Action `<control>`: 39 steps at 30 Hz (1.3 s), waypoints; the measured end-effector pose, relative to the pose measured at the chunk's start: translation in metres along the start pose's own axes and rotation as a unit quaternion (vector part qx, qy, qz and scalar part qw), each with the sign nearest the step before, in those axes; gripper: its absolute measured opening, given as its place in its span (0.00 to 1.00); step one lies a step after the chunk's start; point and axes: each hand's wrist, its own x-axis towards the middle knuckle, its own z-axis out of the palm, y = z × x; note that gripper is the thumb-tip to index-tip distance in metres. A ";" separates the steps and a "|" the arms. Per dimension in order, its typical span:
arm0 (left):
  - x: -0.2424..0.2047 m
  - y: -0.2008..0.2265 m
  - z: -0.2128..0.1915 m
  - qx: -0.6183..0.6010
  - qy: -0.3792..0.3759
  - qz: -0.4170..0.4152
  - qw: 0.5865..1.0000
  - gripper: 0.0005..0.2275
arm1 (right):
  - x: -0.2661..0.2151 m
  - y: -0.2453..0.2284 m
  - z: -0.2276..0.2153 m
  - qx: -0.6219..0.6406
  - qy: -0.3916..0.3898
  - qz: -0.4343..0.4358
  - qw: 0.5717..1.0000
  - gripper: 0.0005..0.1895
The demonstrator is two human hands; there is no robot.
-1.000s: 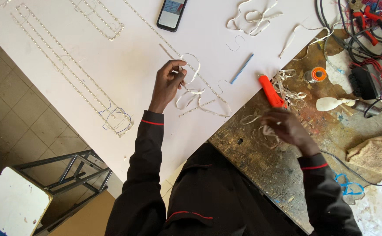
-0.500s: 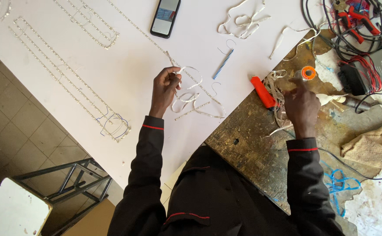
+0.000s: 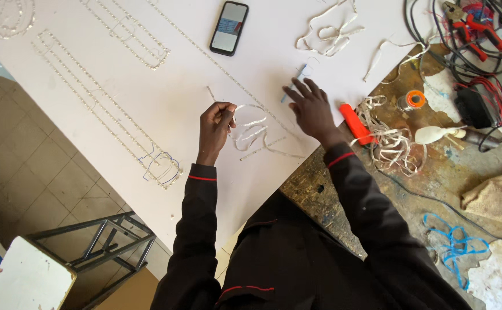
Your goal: The person arranges LED strip segments on a white board to form letters, following a pencil outline. They use a hot glue gun to secure the strips, occasionally pick up a smartphone to view a message, and use a utility knife to cut the LED strip. The person also uses a pen to mark the board.
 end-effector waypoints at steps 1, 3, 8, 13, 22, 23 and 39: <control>0.000 0.000 0.002 0.001 -0.006 0.002 1.000 0.09 | 0.006 -0.007 0.002 -0.013 -0.012 -0.004 1.000 0.22; -0.005 0.001 0.008 0.000 -0.024 0.002 1.000 0.09 | 0.008 -0.014 0.006 -0.028 -0.025 0.004 0.999 0.19; -0.006 -0.007 0.021 0.015 -0.036 -0.020 0.999 0.08 | -0.017 -0.002 0.008 0.014 0.010 0.019 1.000 0.07; 0.004 -0.001 0.045 -0.002 -0.058 -0.031 0.998 0.07 | -0.038 0.032 0.001 0.002 0.071 0.032 0.997 0.02; 0.006 0.052 0.072 -0.029 -0.080 0.023 0.996 0.08 | -0.069 0.085 -0.015 -0.003 0.132 0.075 0.988 0.20; 0.006 0.053 0.076 -0.031 -0.087 0.035 0.995 0.08 | -0.073 0.080 -0.017 0.068 0.139 0.084 0.984 0.24; 0.058 0.094 0.053 0.013 -0.089 0.215 0.972 0.18 | 0.114 -0.027 -0.126 0.583 -0.091 0.067 0.804 0.08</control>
